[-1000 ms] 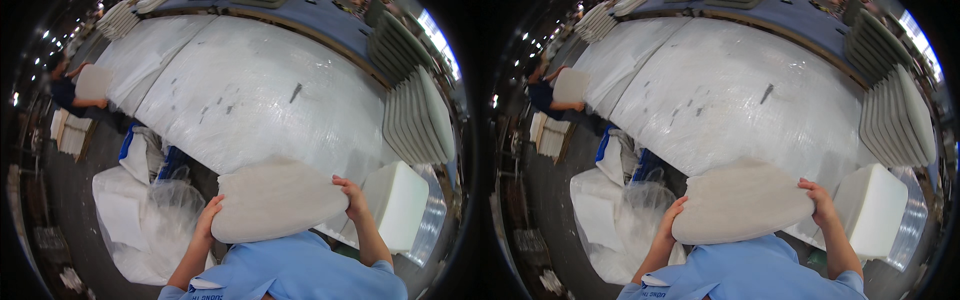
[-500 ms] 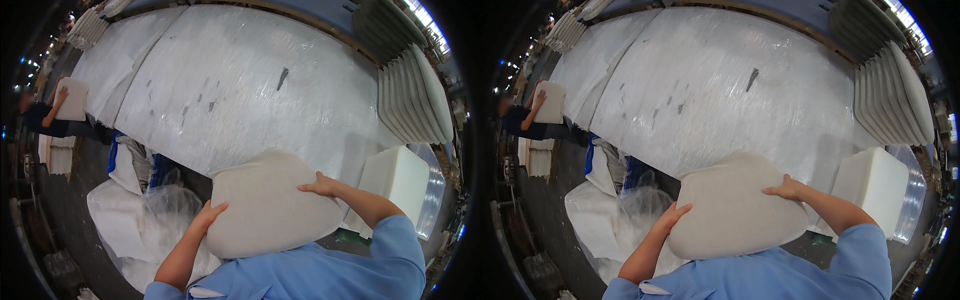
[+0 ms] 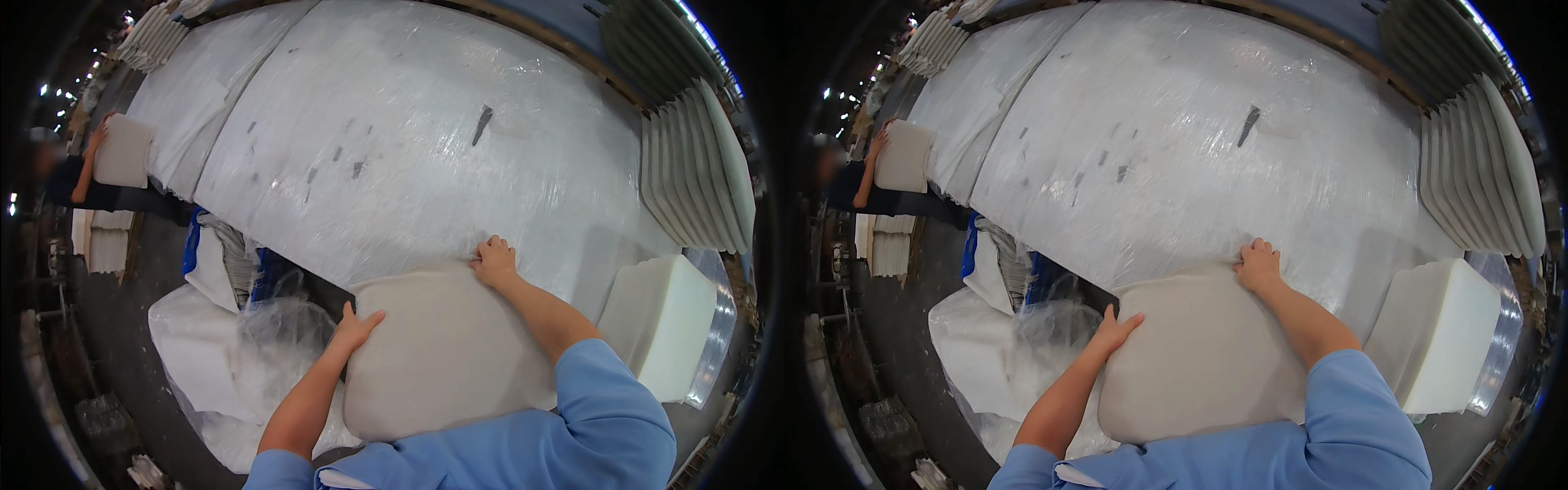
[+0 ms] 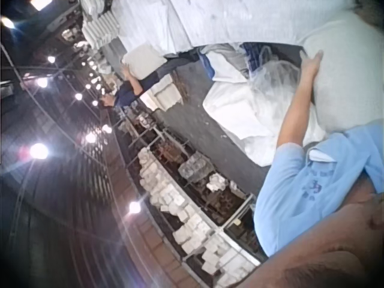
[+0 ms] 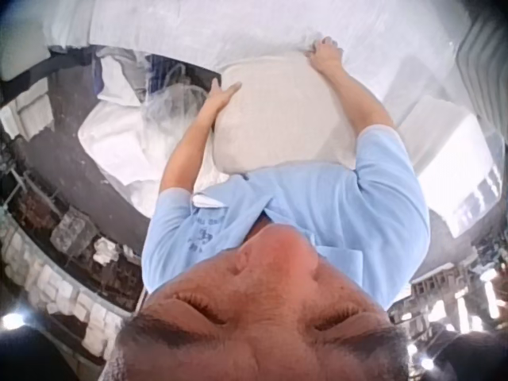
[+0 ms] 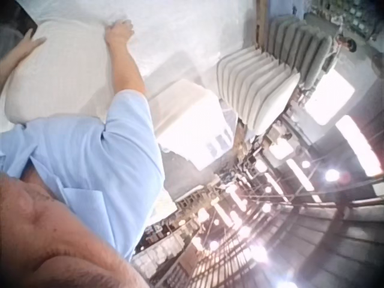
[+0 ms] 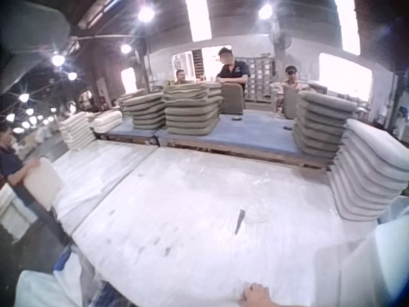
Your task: The person wraps rectangular foam cushions in white fabric covers, aligning edges and smoothing the surface. The person then stacks the wrapped cushions on a nearby pile. The person also handles small white foam pieces, placing them into a green bag.
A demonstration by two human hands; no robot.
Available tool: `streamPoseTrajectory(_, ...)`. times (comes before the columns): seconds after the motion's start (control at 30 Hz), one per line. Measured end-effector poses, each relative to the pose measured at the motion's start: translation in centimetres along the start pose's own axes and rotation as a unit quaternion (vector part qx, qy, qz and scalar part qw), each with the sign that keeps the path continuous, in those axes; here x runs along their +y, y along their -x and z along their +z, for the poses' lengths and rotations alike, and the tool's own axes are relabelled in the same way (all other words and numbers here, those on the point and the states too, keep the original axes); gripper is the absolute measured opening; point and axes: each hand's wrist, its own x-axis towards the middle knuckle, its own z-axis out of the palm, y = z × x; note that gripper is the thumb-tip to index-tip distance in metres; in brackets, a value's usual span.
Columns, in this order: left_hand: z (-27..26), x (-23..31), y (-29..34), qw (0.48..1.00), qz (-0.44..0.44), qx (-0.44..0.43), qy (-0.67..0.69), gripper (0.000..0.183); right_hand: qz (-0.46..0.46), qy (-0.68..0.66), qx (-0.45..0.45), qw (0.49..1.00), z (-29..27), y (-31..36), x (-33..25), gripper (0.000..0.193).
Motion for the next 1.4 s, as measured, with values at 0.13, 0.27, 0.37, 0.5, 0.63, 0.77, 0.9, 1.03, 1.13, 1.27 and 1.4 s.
streamPoseTrajectory(0.13, 0.2, 6.8, -0.5, 0.966, 0.171, 0.065, -0.181, 0.095, -0.051, -0.152, 0.081, 0.984, 1.0, 0.4, 2.5, 0.02)
streamPoseTrajectory(0.27, 4.5, 10.3, -3.8, 0.892, 0.347, 0.131, -0.256, 0.077, -0.052, -0.202, 0.037, 0.977, -0.4, 0.8, 1.6, 0.015)
streamPoseTrajectory(0.37, 6.4, 13.3, -5.5, 0.898, 0.333, 0.076, -0.278, 0.057, -0.025, -0.207, -0.006, 0.978, -0.8, 0.8, 1.4, 0.016)
streamPoseTrajectory(0.5, 7.8, 15.2, -6.3, 0.923, 0.305, 0.048, -0.23, 0.028, 0.024, -0.197, -0.101, 0.975, -0.6, -0.7, 2.0, 0.025)
streamPoseTrajectory(0.63, 8.2, 14.0, -7.1, 0.932, 0.311, 0.067, -0.176, 0.021, 0.153, -0.281, -0.181, 0.93, 0.2, -3.0, 1.5, 0.033)
streamPoseTrajectory(0.77, 9.1, 13.3, -8.3, 0.928, 0.316, 0.091, -0.174, 0.02, 0.124, -0.278, -0.044, 0.952, 2.2, -2.8, 1.2, 0.034)
streamPoseTrajectory(0.9, 10.3, 12.6, -9.8, 0.928, 0.314, 0.12, -0.163, 0.017, 0.126, -0.311, 0.032, 0.941, 3.2, -2.8, 0.3, 0.031)
streamPoseTrajectory(1.03, 10.8, 12.8, -10.7, 0.924, 0.327, 0.137, -0.144, 0.017, 0.165, -0.374, 0.069, 0.91, 4.1, -3.3, -0.1, 0.026)
streamPoseTrajectory(1.13, 11.0, 12.9, -11.0, 0.92, 0.345, 0.137, -0.125, 0.018, 0.155, -0.354, 0.096, 0.917, 4.5, -3.6, 0.3, 0.024)
streamPoseTrajectory(1.27, 9.8, 12.6, -11.1, 0.914, 0.376, 0.11, -0.103, 0.024, 0.134, -0.358, 0.046, 0.923, 3.8, -4.0, 0.6, 0.027)
streamPoseTrajectory(1.4, 5.1, 9.0, -11.3, 0.883, 0.426, 0.058, -0.187, 0.032, 0.089, -0.331, -0.086, 0.935, 1.1, -3.6, 3.4, 0.028)
